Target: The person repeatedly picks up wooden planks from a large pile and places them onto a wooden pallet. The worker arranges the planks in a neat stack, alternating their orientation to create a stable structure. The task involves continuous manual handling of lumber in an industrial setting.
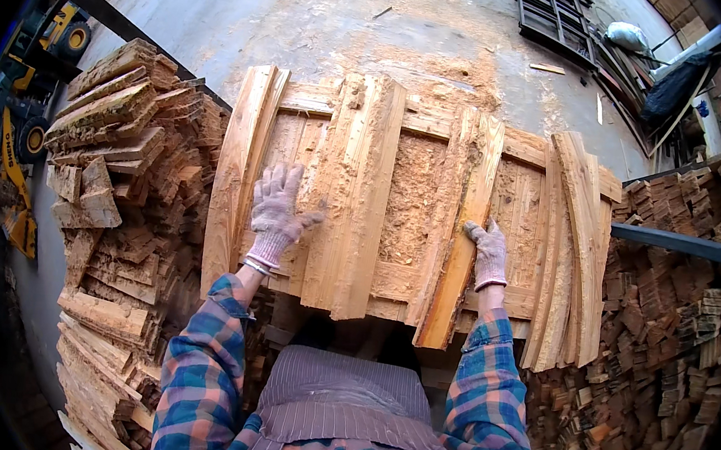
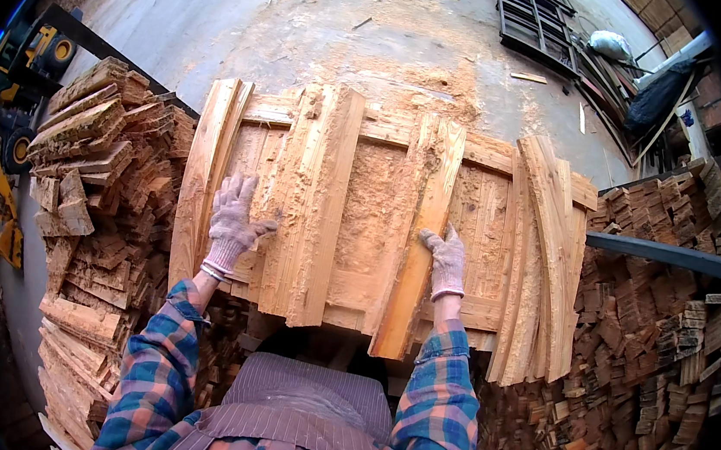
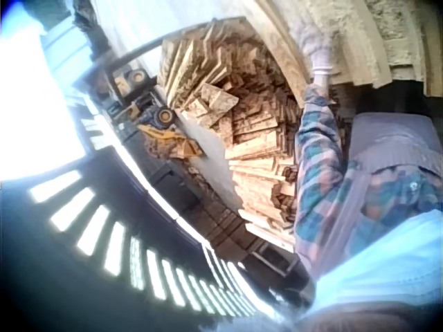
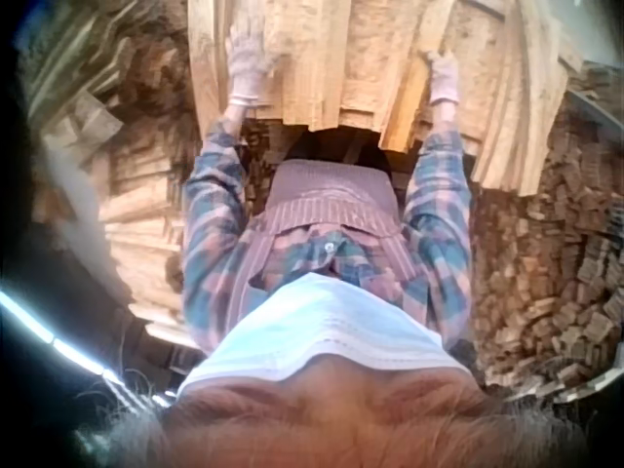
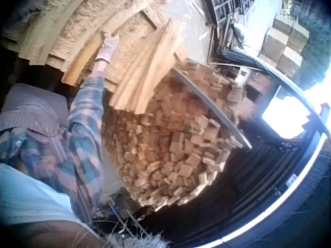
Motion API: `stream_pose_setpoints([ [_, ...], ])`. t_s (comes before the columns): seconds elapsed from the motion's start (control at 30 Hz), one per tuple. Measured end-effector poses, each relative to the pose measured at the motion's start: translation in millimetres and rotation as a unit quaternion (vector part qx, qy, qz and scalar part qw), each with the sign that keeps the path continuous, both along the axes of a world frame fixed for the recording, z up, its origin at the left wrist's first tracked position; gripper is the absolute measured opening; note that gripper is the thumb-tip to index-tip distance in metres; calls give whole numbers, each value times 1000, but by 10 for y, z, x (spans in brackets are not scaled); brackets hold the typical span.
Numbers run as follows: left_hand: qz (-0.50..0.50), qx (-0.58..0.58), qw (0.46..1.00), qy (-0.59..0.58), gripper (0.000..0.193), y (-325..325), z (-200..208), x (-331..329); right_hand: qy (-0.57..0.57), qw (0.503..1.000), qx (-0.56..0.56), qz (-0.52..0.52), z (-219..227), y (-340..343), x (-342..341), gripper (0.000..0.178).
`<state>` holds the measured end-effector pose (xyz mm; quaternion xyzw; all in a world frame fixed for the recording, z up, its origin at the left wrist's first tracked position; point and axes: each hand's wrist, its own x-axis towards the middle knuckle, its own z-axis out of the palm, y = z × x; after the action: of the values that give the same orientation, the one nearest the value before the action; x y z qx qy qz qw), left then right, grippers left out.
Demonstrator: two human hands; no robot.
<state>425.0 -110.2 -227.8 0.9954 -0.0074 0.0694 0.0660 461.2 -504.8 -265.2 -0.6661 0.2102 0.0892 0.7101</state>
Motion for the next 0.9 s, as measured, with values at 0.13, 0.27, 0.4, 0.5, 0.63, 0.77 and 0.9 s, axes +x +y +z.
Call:
stream_pose_setpoints([
  [0.13, 5, 69, 966, 250, 103, -1080, 265, 263, 1, 999, 27, -35, -35, -48, 18, 49],
  [0.27, -211, -30, 929, 301, 100, -1518, 234, 154, -43, 999, 7, 9, 220, -226, 55, 50],
  [0.4, -54, -300, 952, -41, 93, -1280, -201, 72, 8, 999, -1, -35, 65, -777, 22, 42],
  [0.5, 68, -191, 977, -61, 93, -684, -249, 215, 2, 1000, 11, -12, -21, -922, 29, 39],
  [0.63, 82, -86, 992, 37, 95, -762, -530, 164, 9, 1000, -12, -24, -37, -811, 3, 36],
  [0.77, 23, 43, 991, 122, 90, -1313, -308, 258, 11, 999, 14, -32, 21, -718, 46, 35],
  [0.9, 93, 4, 984, 152, 81, -1739, -185, 268, 5, 998, -53, 20, -46, -337, 120, 35],
])
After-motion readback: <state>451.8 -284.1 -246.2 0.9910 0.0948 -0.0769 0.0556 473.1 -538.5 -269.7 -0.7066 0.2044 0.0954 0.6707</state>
